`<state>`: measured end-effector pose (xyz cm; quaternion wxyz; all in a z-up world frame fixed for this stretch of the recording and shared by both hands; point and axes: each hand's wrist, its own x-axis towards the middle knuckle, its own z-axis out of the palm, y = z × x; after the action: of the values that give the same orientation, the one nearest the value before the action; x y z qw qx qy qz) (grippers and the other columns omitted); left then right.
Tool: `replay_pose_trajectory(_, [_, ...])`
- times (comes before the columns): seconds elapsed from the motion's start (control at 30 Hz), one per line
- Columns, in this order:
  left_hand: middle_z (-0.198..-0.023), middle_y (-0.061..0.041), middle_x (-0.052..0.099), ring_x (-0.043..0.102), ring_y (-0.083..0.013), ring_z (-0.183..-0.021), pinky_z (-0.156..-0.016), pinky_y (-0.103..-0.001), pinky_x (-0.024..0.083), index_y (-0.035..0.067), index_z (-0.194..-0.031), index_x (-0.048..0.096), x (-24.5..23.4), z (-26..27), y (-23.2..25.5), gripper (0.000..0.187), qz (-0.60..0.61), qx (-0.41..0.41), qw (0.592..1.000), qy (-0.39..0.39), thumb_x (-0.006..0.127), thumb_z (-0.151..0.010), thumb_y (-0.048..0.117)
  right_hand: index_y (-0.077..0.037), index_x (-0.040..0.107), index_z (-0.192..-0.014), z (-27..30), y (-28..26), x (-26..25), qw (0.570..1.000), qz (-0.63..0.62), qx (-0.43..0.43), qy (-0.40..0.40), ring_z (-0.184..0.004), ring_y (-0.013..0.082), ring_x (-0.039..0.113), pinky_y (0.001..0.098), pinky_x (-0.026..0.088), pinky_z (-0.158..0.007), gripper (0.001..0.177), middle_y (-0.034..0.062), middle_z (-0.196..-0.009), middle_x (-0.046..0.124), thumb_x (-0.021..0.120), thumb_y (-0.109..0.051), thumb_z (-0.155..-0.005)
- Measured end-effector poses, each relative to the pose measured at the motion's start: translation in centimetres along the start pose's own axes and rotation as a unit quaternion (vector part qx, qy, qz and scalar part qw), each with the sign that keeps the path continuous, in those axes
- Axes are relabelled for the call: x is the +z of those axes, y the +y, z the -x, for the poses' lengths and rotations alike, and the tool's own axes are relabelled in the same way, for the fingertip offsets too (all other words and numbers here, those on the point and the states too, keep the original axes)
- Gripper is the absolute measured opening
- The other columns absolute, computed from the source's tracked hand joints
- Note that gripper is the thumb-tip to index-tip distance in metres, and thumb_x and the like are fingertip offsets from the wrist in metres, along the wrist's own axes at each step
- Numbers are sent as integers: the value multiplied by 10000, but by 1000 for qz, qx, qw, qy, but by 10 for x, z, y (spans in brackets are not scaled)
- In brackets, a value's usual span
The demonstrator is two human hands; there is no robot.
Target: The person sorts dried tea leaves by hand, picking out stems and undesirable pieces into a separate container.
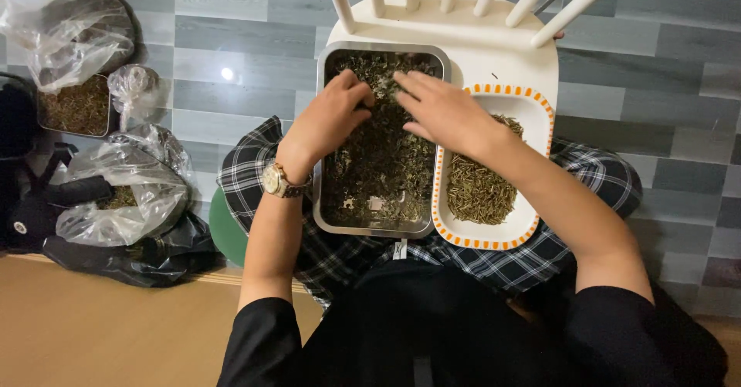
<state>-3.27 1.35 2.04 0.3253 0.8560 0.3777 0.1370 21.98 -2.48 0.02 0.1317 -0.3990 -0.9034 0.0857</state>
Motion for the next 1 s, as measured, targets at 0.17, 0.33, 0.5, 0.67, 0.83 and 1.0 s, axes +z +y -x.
replay_pose_trajectory(0.17, [-1073,-141,559,603,-364,-1061,-864,-473,516,28,-1069,565,13,-7,-8,257,-84,-14,994,75,750,-902,92,2,698,-1118,2,-5,0,999,-25,-12,-23,-1247,346,593,439,452,-1085,350,181,-1296,653,748,-250,-881])
replay_pose_trajectory(0.33, [-1077,-131,567,615,-341,-1058,-829,-467,532,56,-1137,569,18,-13,-6,351,-121,1,989,91,774,-863,134,-26,722,-1041,-4,2,-10,999,-39,0,-18,-1091,302,651,436,499,-988,217,124,-1090,708,743,-210,-928])
replay_pose_trajectory(0.5, [-1084,-123,574,623,-326,-1067,-831,-445,542,114,-1223,632,25,-10,-9,417,-137,-15,990,39,779,-836,160,-13,705,-1024,-17,9,-11,996,-60,2,69,-976,277,645,388,545,-856,157,105,-1009,694,771,-106,-917])
replay_pose_trajectory(0.67, [-1079,-128,574,623,-325,-1067,-854,-455,541,102,-1171,660,22,-9,-10,339,-129,-22,991,20,767,-858,175,-31,692,-941,-24,19,3,994,-67,36,72,-944,288,639,404,543,-826,145,93,-946,678,794,-114,-879])
replay_pose_trajectory(0.83, [-1070,-132,577,631,-327,-1055,-854,-452,548,90,-1105,674,25,-8,-12,242,-114,-10,993,17,737,-881,155,-38,681,-905,-28,22,11,994,-76,58,54,-947,289,638,414,542,-833,145,87,-925,675,795,-126,-884])
replay_pose_trajectory(1.0, [-1052,-132,586,642,-328,-1050,-817,-451,555,60,-985,645,33,-12,-17,62,-126,-6,991,40,653,-924,68,-41,681,-890,-40,23,19,995,-72,56,38,-941,305,636,429,543,-824,150,100,-922,674,794,-132,-851])
